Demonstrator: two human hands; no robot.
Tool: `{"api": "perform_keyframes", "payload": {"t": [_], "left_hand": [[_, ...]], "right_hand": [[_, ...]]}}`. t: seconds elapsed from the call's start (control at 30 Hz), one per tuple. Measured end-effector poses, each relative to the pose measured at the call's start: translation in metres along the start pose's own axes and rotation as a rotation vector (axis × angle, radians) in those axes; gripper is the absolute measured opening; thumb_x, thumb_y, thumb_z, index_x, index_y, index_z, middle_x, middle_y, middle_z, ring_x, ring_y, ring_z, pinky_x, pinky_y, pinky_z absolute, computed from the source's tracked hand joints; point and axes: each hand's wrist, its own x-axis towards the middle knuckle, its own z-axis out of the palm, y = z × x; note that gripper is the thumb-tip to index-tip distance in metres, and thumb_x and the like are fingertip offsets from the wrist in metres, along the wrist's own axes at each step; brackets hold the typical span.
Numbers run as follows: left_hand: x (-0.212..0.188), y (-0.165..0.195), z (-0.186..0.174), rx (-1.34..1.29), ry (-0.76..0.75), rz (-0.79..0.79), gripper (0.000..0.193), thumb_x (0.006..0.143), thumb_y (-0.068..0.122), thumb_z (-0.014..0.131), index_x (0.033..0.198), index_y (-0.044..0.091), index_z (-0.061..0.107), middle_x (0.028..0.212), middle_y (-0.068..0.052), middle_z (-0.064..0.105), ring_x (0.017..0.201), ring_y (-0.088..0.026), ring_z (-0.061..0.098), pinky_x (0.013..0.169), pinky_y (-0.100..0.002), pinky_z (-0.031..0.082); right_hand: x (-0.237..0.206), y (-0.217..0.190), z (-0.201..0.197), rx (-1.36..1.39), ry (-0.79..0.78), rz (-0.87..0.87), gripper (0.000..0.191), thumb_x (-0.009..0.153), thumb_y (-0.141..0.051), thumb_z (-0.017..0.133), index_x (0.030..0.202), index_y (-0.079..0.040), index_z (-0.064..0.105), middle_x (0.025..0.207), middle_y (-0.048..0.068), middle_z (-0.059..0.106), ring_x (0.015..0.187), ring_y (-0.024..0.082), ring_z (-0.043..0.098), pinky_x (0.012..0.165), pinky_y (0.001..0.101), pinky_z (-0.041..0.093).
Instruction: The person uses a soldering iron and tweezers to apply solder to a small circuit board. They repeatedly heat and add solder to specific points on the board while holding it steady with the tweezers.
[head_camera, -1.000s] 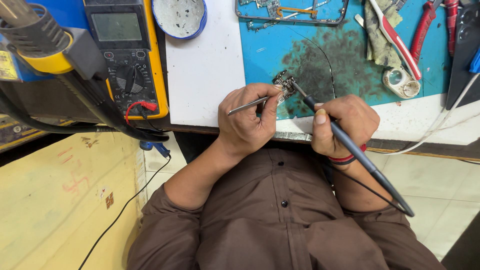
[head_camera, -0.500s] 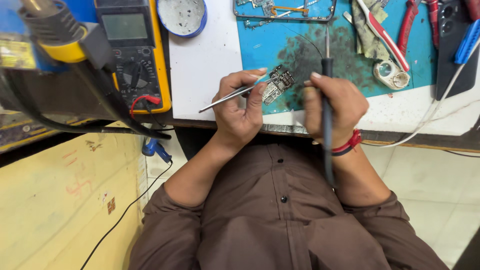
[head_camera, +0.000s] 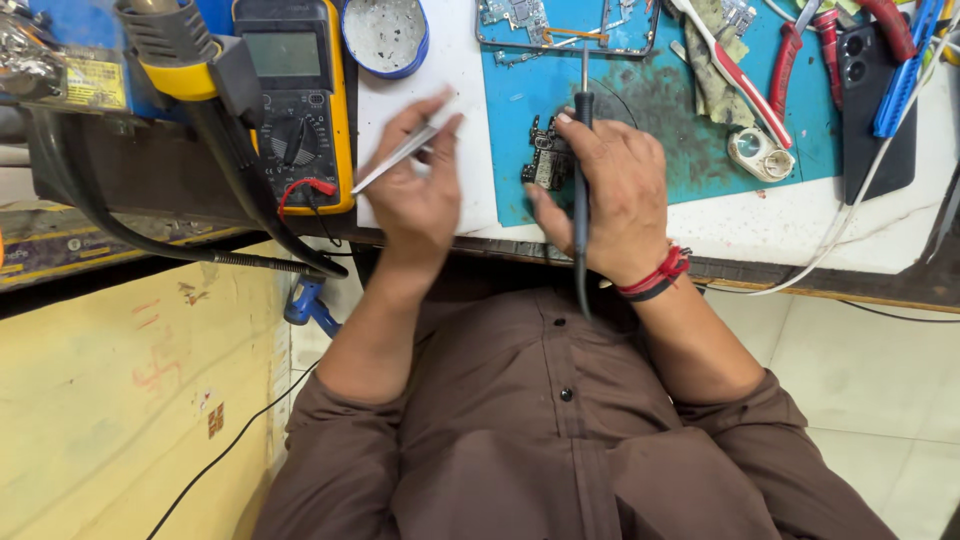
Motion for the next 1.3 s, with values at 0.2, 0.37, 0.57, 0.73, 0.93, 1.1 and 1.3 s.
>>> {"api": "perform_keyframes", "payload": {"t": [0.2, 0.37, 0.57, 0.73, 0.93, 1.1, 1.3], "left_hand": [[0.046, -0.018, -0.017, -0.019, 0.140, -0.101, 0.016, 0.104, 0.002, 0.069, 0.116, -0.008, 0.069, 0.102, -0.013, 0.077, 0.077, -0.011, 0.072, 0.061, -0.026, 0.060], [0.052, -0.018, -0.022, 0.265, 0.077, 0.041, 0.019, 0.100, -0.001, 0.068, 0.081, -0.005, 0.069, 0.104, -0.016, 0.078, 0.059, -0.009, 0.068, 0.051, -0.024, 0.043], [0.052, -0.024, -0.017, 0.234, 0.077, -0.026, 0.011, 0.102, 0.001, 0.069, 0.108, -0.006, 0.073, 0.084, -0.009, 0.080, 0.065, -0.010, 0.072, 0.057, -0.025, 0.049], [0.051, -0.032, -0.017, 0.200, 0.089, 0.106, 0.009, 0.106, 0.001, 0.068, 0.112, -0.004, 0.072, 0.098, -0.011, 0.080, 0.090, -0.014, 0.079, 0.082, -0.025, 0.063], [0.049, -0.040, -0.015, -0.033, 0.138, 0.093, 0.011, 0.110, 0.003, 0.069, 0.119, -0.004, 0.069, 0.107, -0.013, 0.078, 0.095, -0.015, 0.077, 0.088, -0.025, 0.061], [0.046, -0.034, -0.016, -0.109, 0.165, 0.034, 0.009, 0.107, 0.001, 0.068, 0.113, -0.005, 0.067, 0.108, -0.015, 0.078, 0.085, -0.013, 0.072, 0.074, -0.024, 0.056], [0.011, -0.008, 0.002, -0.303, -0.002, -0.180, 0.009, 0.107, 0.003, 0.069, 0.113, -0.003, 0.065, 0.111, -0.014, 0.076, 0.069, -0.005, 0.061, 0.054, -0.019, 0.045]], "right_hand": [[-0.003, 0.002, 0.004, 0.004, 0.025, -0.030, 0.059, 0.087, -0.013, 0.078, 0.140, -0.005, 0.053, 0.137, 0.018, 0.064, 0.124, 0.039, 0.059, 0.109, 0.0494, 0.042], [-0.007, 0.003, 0.003, 0.054, 0.030, -0.013, 0.060, 0.090, -0.013, 0.082, 0.141, -0.005, 0.051, 0.138, 0.018, 0.063, 0.122, 0.039, 0.060, 0.109, 0.0496, 0.044], [-0.008, 0.005, 0.004, 0.045, 0.029, -0.009, 0.060, 0.092, -0.015, 0.084, 0.141, -0.004, 0.051, 0.136, 0.018, 0.063, 0.121, 0.039, 0.060, 0.109, 0.0489, 0.044], [-0.009, 0.005, 0.004, 0.051, 0.047, -0.014, 0.060, 0.092, -0.016, 0.086, 0.140, -0.004, 0.052, 0.136, 0.018, 0.064, 0.121, 0.039, 0.061, 0.109, 0.0485, 0.045], [-0.015, 0.008, 0.005, 0.087, 0.092, 0.015, 0.056, 0.098, -0.020, 0.082, 0.142, -0.003, 0.052, 0.137, 0.016, 0.065, 0.120, 0.039, 0.062, 0.107, 0.0461, 0.049], [-0.028, 0.010, 0.012, 0.536, 0.227, 0.206, 0.050, 0.108, -0.024, 0.068, 0.146, -0.003, 0.042, 0.126, 0.015, 0.064, 0.106, 0.024, 0.066, 0.086, 0.0296, 0.054], [-0.033, 0.010, 0.008, 0.353, 0.292, 0.210, 0.030, 0.115, -0.011, 0.068, 0.142, -0.005, 0.056, 0.112, 0.015, 0.067, 0.097, 0.021, 0.066, 0.086, 0.0313, 0.054]]}}
